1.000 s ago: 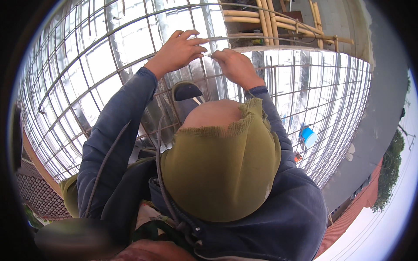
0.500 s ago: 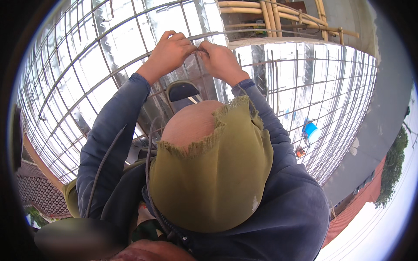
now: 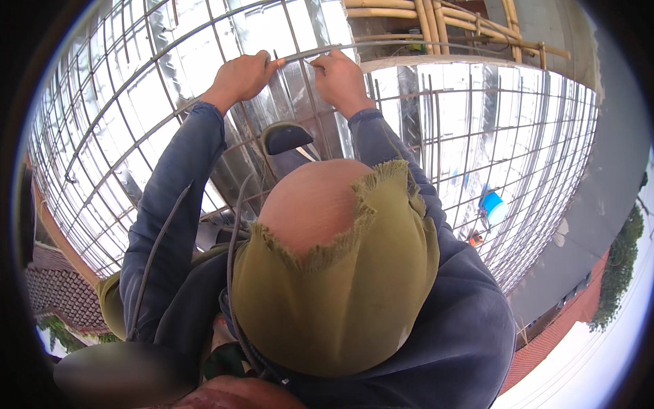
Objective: The person uses pliers to bend and secure wire ties on a metal grid structure. They repeatedly clamp and twist the ties to fasten intersecting metal bars together.
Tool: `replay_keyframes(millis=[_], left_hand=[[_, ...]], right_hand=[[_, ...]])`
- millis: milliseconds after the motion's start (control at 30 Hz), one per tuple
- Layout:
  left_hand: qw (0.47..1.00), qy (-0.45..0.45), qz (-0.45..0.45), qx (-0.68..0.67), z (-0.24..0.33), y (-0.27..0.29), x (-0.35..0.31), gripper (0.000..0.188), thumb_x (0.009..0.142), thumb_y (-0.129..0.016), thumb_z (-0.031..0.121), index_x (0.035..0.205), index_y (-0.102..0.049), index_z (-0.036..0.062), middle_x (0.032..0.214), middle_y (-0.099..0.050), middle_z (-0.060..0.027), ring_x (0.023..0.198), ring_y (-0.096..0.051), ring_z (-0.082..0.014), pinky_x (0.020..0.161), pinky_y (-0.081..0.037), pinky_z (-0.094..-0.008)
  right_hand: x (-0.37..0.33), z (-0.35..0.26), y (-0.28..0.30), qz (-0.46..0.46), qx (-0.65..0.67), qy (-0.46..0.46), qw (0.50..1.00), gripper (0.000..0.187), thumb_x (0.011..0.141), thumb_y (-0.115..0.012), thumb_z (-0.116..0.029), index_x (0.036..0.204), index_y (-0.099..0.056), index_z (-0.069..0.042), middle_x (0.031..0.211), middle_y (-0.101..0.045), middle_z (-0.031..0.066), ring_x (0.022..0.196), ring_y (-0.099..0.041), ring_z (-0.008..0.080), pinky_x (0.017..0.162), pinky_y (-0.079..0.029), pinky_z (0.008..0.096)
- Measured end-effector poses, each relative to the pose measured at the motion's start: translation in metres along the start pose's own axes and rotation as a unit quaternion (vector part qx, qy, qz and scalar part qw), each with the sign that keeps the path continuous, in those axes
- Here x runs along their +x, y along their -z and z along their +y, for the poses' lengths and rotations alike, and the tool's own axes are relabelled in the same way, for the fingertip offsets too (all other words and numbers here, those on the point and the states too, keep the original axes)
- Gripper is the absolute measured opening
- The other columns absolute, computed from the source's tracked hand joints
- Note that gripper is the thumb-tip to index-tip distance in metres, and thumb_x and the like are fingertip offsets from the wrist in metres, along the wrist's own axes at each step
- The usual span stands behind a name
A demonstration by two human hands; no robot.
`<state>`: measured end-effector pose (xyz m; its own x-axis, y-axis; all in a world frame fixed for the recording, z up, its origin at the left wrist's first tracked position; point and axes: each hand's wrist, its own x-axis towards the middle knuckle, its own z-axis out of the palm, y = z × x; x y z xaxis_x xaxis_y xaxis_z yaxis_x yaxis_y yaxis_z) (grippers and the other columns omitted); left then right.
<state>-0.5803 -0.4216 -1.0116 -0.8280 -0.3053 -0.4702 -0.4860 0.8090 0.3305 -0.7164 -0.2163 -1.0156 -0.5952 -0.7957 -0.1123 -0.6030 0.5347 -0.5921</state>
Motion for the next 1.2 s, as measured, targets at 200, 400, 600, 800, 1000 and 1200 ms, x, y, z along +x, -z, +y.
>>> replay_keyframes(millis=[200, 400, 600, 800, 1000, 1200], left_hand=[[1.000, -0.002, -0.012, -0.011, 0.002, 0.000, 0.007, 0.072, 0.112, -0.036, 0.065, 0.117, -0.069, 0.0004, 0.098, -0.078, -0.0230, 0.094, -0.077, -0.0414, 0.085, -0.060, -0.0534], [1.000, 0.010, -0.004, -0.014, 0.004, 0.002, -0.002, 0.070, 0.112, -0.037, 0.061, 0.121, -0.068, -0.0010, 0.101, -0.077, -0.0250, 0.095, -0.076, -0.0431, 0.087, -0.059, -0.0551], [0.999, 0.009, 0.028, -0.026, 0.001, 0.002, -0.006, 0.064, 0.113, -0.042, 0.060, 0.114, -0.069, 0.0022, 0.092, -0.077, -0.0234, 0.091, -0.077, -0.0422, 0.083, -0.061, -0.0534], [0.995, -0.069, 0.077, -0.010, -0.007, 0.013, 0.000, 0.036, 0.110, -0.057, 0.041, 0.122, -0.072, 0.0097, 0.096, -0.078, -0.0160, 0.092, -0.076, -0.0385, 0.083, -0.061, -0.0511], [0.957, -0.216, 0.194, 0.024, -0.016, 0.011, 0.041, 0.028, 0.098, -0.074, 0.021, 0.125, -0.075, 0.0152, 0.116, -0.073, -0.0072, 0.107, -0.072, -0.0312, 0.093, -0.060, -0.0440], [0.935, -0.292, 0.203, 0.011, -0.025, 0.006, 0.054, 0.028, 0.092, -0.076, 0.020, 0.120, -0.074, 0.0187, 0.108, -0.068, -0.0024, 0.106, -0.071, -0.0231, 0.086, -0.059, -0.0411]], right_hand=[[0.011, -0.005, -0.012, 0.055, 0.030, -0.019, 0.998, 0.015, 0.094, -0.071, -0.017, 0.102, -0.081, -0.008, 0.100, -0.076, 0.0156, 0.091, -0.073, 0.0376, 0.085, -0.058, 0.0461], [-0.002, -0.003, -0.017, 0.082, -0.002, 0.055, 0.995, 0.019, 0.095, -0.067, -0.008, 0.109, -0.080, -0.008, 0.099, -0.074, 0.0146, 0.100, -0.070, 0.0382, 0.091, -0.056, 0.0453], [0.007, 0.009, -0.020, 0.108, 0.000, 0.137, 0.985, 0.012, 0.089, -0.071, -0.002, 0.099, -0.071, -0.008, 0.091, -0.070, 0.0127, 0.090, -0.068, 0.0378, 0.084, -0.056, 0.0476], [0.008, 0.013, -0.024, 0.128, -0.037, 0.193, 0.972, 0.017, 0.086, -0.075, 0.000, 0.096, -0.066, -0.009, 0.087, -0.068, 0.0101, 0.085, -0.067, 0.0334, 0.074, -0.057, 0.0436], [0.008, 0.015, -0.026, 0.132, -0.032, 0.171, 0.976, 0.016, 0.084, -0.077, 0.000, 0.094, -0.068, -0.010, 0.086, -0.068, 0.0078, 0.085, -0.067, 0.0315, 0.073, -0.057, 0.0420], [0.009, 0.013, -0.027, 0.156, -0.007, 0.163, 0.974, 0.014, 0.085, -0.077, -0.001, 0.091, -0.068, -0.009, 0.086, -0.068, 0.0083, 0.085, -0.067, 0.0323, 0.075, -0.057, 0.0427]])
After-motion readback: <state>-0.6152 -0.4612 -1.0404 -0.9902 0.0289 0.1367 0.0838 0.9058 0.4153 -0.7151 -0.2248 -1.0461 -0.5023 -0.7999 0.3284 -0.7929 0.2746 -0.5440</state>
